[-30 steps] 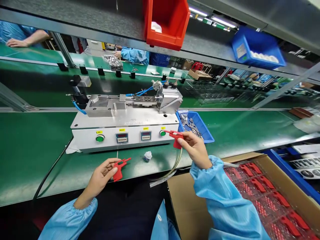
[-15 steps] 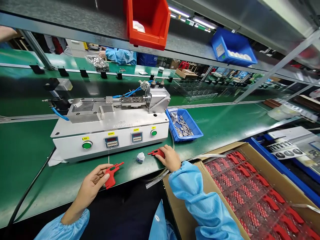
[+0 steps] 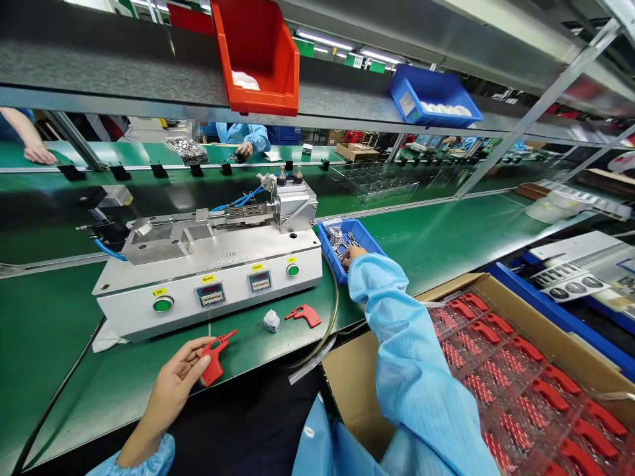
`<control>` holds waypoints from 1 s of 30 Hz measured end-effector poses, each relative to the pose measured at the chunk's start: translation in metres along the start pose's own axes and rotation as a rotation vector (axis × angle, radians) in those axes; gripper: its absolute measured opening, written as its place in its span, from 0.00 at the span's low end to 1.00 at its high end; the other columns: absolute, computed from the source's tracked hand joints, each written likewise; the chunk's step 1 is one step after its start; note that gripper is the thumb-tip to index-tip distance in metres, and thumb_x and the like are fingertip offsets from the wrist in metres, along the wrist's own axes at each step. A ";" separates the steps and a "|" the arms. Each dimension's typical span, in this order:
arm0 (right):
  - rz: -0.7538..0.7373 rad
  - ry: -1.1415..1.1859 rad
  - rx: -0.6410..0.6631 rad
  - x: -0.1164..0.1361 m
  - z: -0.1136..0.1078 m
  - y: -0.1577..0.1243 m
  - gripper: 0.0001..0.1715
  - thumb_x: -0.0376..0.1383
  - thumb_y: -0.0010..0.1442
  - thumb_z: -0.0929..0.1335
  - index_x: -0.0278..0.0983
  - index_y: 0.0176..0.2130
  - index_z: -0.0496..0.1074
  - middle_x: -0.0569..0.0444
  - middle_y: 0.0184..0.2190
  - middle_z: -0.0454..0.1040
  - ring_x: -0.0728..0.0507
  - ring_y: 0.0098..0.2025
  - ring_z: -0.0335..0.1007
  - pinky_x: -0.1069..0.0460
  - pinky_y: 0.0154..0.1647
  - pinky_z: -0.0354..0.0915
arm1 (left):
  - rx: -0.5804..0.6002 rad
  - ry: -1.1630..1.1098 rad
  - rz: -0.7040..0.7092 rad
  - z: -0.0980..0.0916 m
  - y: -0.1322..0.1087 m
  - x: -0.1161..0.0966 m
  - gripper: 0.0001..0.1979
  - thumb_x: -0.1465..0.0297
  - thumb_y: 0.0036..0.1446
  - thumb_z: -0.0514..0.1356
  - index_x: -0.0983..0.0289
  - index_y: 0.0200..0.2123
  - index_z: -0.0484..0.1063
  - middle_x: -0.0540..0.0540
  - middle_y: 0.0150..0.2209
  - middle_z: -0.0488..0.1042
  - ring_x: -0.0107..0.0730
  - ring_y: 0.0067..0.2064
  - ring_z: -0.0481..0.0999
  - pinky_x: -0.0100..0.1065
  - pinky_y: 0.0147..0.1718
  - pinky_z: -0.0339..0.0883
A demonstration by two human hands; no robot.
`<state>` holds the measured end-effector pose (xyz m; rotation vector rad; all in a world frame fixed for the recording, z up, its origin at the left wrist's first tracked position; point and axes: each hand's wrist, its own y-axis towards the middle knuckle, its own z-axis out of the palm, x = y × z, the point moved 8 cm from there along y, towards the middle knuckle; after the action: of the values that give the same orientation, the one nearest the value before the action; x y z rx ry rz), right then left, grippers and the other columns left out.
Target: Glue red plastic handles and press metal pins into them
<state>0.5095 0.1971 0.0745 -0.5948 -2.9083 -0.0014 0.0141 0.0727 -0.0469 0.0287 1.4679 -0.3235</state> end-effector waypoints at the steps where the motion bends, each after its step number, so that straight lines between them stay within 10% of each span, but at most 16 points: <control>1: 0.007 0.016 0.018 -0.002 0.002 0.002 0.14 0.43 0.70 0.74 0.35 0.39 0.77 0.53 0.37 0.80 0.46 0.38 0.78 0.47 0.44 0.76 | -0.005 -0.002 0.003 0.000 0.000 0.000 0.28 0.48 0.56 0.71 0.62 0.50 0.79 0.60 0.46 0.85 0.43 0.45 0.86 0.34 0.44 0.80; 9: -0.123 0.269 -0.099 0.007 -0.026 -0.024 0.08 0.38 0.57 0.76 0.37 0.32 0.76 0.53 0.30 0.80 0.42 0.35 0.78 0.49 0.43 0.75 | 0.005 0.008 0.012 0.005 -0.002 -0.002 0.30 0.46 0.56 0.70 0.62 0.50 0.78 0.61 0.46 0.85 0.45 0.46 0.85 0.38 0.45 0.80; 16: -0.392 0.662 -0.196 0.063 -0.079 -0.082 0.32 0.62 0.55 0.75 0.38 0.42 0.80 0.47 0.39 0.82 0.38 0.41 0.79 0.44 0.45 0.78 | 0.056 -0.009 0.028 0.011 0.001 -0.003 0.25 0.49 0.62 0.67 0.62 0.53 0.77 0.61 0.48 0.84 0.43 0.46 0.84 0.38 0.47 0.78; 22: -0.633 0.765 -0.106 0.173 -0.110 -0.111 0.33 0.65 0.57 0.75 0.40 0.41 0.83 0.45 0.39 0.82 0.36 0.43 0.80 0.43 0.48 0.78 | 0.096 -0.049 0.089 0.024 0.008 -0.013 0.23 0.52 0.64 0.66 0.63 0.52 0.78 0.57 0.40 0.82 0.36 0.40 0.79 0.34 0.42 0.73; 30: -0.921 0.734 -0.034 0.379 -0.075 -0.074 0.12 0.44 0.62 0.72 0.37 0.38 0.81 0.49 0.38 0.83 0.39 0.44 0.80 0.43 0.52 0.76 | 0.075 -0.014 0.131 0.025 0.017 -0.025 0.19 0.56 0.65 0.64 0.64 0.50 0.79 0.55 0.36 0.78 0.33 0.37 0.74 0.32 0.39 0.67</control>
<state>0.1507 0.2740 0.2151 0.6477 -2.1906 -0.3099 0.0405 0.0884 -0.0229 0.1819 1.4316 -0.2719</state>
